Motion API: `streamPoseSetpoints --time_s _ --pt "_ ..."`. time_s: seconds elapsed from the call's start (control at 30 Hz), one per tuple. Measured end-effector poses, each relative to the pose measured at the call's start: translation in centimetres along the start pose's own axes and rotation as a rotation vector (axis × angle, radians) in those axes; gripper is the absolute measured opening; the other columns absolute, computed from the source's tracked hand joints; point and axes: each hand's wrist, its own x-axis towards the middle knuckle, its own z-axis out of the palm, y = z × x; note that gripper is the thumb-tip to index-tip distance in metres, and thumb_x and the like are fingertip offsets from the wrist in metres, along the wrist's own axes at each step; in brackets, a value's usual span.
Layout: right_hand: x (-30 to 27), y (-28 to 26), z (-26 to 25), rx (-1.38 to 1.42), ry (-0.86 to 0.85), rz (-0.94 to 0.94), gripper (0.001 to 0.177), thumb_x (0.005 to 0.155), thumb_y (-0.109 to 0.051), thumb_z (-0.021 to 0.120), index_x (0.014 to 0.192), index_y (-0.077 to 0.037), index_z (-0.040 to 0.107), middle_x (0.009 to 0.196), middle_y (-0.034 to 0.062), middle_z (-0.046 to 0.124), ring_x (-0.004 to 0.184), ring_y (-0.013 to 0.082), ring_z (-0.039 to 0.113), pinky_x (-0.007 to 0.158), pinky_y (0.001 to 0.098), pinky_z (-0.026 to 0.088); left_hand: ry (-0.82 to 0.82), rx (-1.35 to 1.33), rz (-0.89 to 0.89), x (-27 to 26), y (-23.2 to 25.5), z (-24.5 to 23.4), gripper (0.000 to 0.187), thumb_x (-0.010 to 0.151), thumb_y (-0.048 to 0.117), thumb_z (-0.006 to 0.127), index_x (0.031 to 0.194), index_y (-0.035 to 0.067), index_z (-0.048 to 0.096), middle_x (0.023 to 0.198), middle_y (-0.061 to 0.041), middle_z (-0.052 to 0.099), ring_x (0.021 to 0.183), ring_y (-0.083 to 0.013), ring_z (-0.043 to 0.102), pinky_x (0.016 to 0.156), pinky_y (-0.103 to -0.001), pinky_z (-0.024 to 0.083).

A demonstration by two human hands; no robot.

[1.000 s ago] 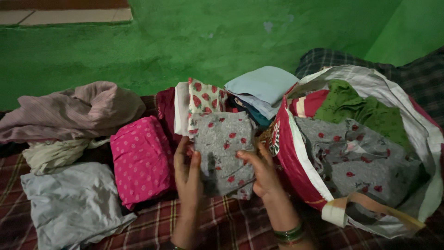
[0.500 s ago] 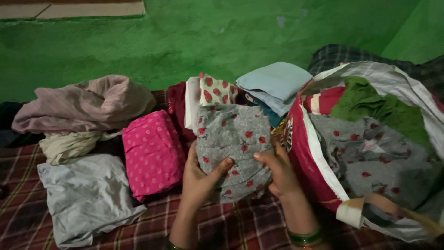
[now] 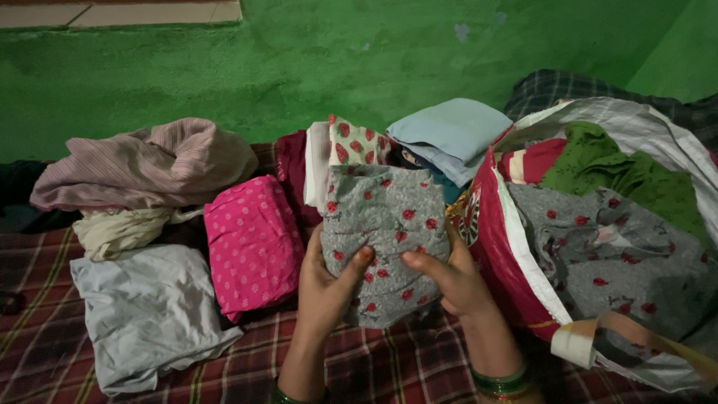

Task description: The person sorts various items of clothing, including folded shirts and dresses, placing some into a large bag while keeping others in piles on a bed.

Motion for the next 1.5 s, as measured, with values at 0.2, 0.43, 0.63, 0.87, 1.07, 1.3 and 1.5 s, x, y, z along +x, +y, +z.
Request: streamPoseSetpoints --time_s 0.2,0.43,0.63,0.87,1.07,1.3,1.5 --pt "0.0 -0.4 0.3 -0.001 0.008 0.036 0.077 0.079 -0.009 0.079 0.147 -0.001 0.045 0.125 0.0151 0.066 0.114 0.0262 0.067 0.094 0.0432 0.057 0.005 -0.008 -0.029 0.0 0.3 0.0 0.059 0.087 0.018 0.079 0.135 0.0 0.052 0.118 -0.012 0.071 0.108 -0.019 0.07 0.092 -0.034 0.058" --pt "0.1 0.1 0.1 0.032 0.058 0.072 0.078 0.078 -0.008 0.077 0.148 -0.002 0.043 0.128 0.0135 0.065 0.116 0.0257 0.066 0.095 0.0426 0.056 -0.003 -0.03 -0.009 0.1 -0.5 -0.3 0.057 0.091 0.025 0.076 0.136 -0.001 0.053 0.116 -0.012 0.071 0.104 -0.0187 0.068 0.092 -0.034 0.056" --pt "0.4 0.6 0.0 0.087 0.043 0.077 0.075 0.08 -0.008 0.077 0.148 0.0 0.045 0.125 0.016 0.065 0.114 0.0283 0.064 0.095 0.0447 0.055 -0.009 -0.068 0.028 0.3 -1.0 -0.7 0.057 0.094 0.026 0.073 0.139 -0.003 0.053 0.123 -0.011 0.07 0.112 -0.0175 0.066 0.099 -0.034 0.052" --pt "0.6 1.0 1.3 0.031 0.123 0.066 0.067 0.082 -0.011 0.075 0.143 0.001 0.05 0.123 0.0115 0.067 0.112 0.0239 0.064 0.094 0.0392 0.054 0.211 0.589 0.42 -0.1 -0.5 0.2 0.075 0.093 0.025 0.074 0.151 -0.004 0.036 0.155 -0.023 0.041 0.143 -0.0374 0.041 0.117 -0.048 0.032" --pt "1.2 2.2 1.3 -0.016 0.239 0.059 0.06 0.083 -0.009 0.076 0.136 -0.001 0.05 0.116 0.0124 0.07 0.104 0.022 0.068 0.091 0.0386 0.056 0.106 0.949 0.392 -0.4 -1.2 1.2 0.056 0.09 0.031 0.078 0.14 0.017 0.058 0.16 -0.02 0.041 0.146 -0.0437 0.038 0.119 -0.057 0.034" --pt "0.7 2.3 2.1 -0.118 0.23 -0.085 0.054 0.083 -0.004 0.076 0.133 0.001 0.056 0.117 0.0099 0.069 0.101 0.0166 0.066 0.088 0.0325 0.055 -0.032 0.997 0.348 -0.9 -1.0 2.3 0.082 0.081 0.032 0.082 0.152 0.015 0.045 0.163 -0.025 0.027 0.146 -0.0527 0.025 0.115 -0.063 0.026" --pt "0.3 1.0 2.8 -0.186 0.212 -0.117 0.052 0.083 -0.004 0.076 0.132 0.0 0.058 0.117 0.0096 0.07 0.102 0.0164 0.067 0.088 0.0319 0.056 -0.046 0.928 0.373 -1.1 -1.2 2.5 0.087 0.077 0.024 0.083 0.154 0.018 0.042 0.165 -0.027 0.024 0.146 -0.0551 0.027 0.117 -0.061 0.028"
